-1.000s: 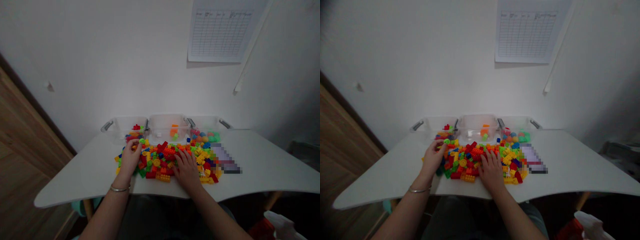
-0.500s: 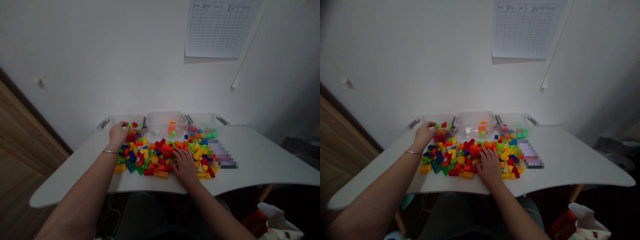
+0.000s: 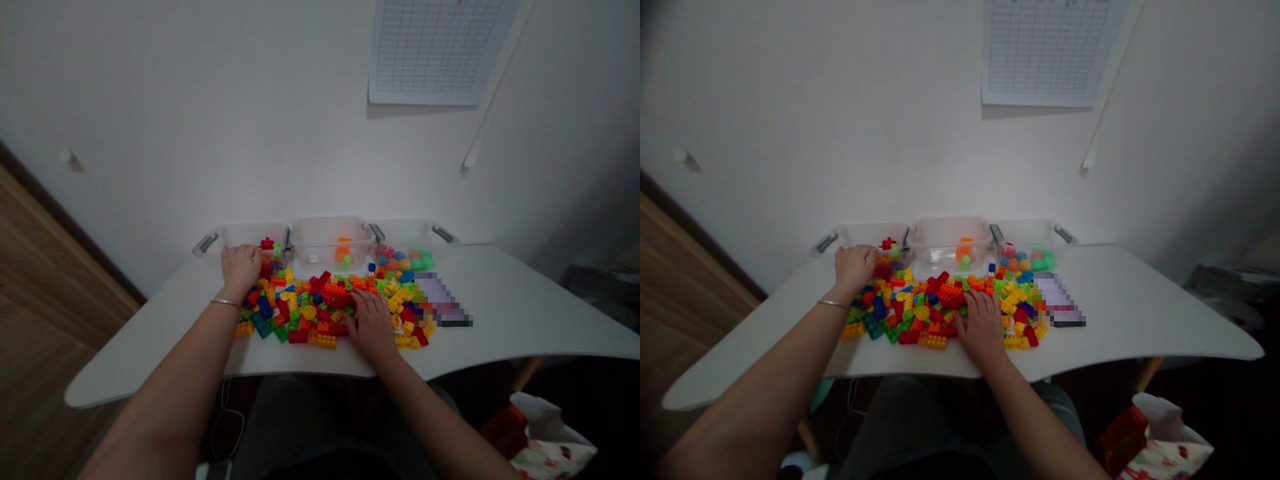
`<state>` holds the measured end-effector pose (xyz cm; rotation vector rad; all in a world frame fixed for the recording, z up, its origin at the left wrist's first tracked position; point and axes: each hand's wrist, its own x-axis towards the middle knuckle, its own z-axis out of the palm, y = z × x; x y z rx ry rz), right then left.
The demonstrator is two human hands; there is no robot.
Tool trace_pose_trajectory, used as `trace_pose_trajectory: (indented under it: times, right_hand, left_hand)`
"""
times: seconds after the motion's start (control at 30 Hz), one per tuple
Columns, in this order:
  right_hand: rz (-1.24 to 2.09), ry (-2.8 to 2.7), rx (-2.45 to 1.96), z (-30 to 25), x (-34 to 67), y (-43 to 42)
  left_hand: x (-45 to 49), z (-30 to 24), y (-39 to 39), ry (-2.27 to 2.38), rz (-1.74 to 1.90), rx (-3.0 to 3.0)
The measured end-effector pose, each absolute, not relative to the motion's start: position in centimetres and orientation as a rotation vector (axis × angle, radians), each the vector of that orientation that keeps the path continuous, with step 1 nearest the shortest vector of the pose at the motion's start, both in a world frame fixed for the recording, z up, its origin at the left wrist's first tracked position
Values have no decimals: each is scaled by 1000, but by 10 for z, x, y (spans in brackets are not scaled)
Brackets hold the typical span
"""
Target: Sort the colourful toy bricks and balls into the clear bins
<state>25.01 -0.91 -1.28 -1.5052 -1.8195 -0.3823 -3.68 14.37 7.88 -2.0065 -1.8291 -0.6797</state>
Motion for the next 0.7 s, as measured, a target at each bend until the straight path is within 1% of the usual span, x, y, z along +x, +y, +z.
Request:
trace_pose_trajectory:
  times: [0.17,0.33,0.53,0.63,0.7]
  right_hand:
    - [-392,-1824,-1551,-12,249,-10]
    - [-386,-1886,-1562,-12,248,-9]
    - [-355,-1986,-1503,-12,248,-7]
    - [-336,-1980,-1480,-13,247,-6]
    - [-325,-1960,-1473,-14,247,-6]
  left_hand:
    - [-35,77,141,-1836,-902,-2065]
    - [-35,82,146,-1968,-1064,-2095]
    - [-29,87,127,-1953,-1482,-2153]
    - [-14,81,100,-1891,-1526,-2154]
    - [0,72,76,-1731,-1488,-2326]
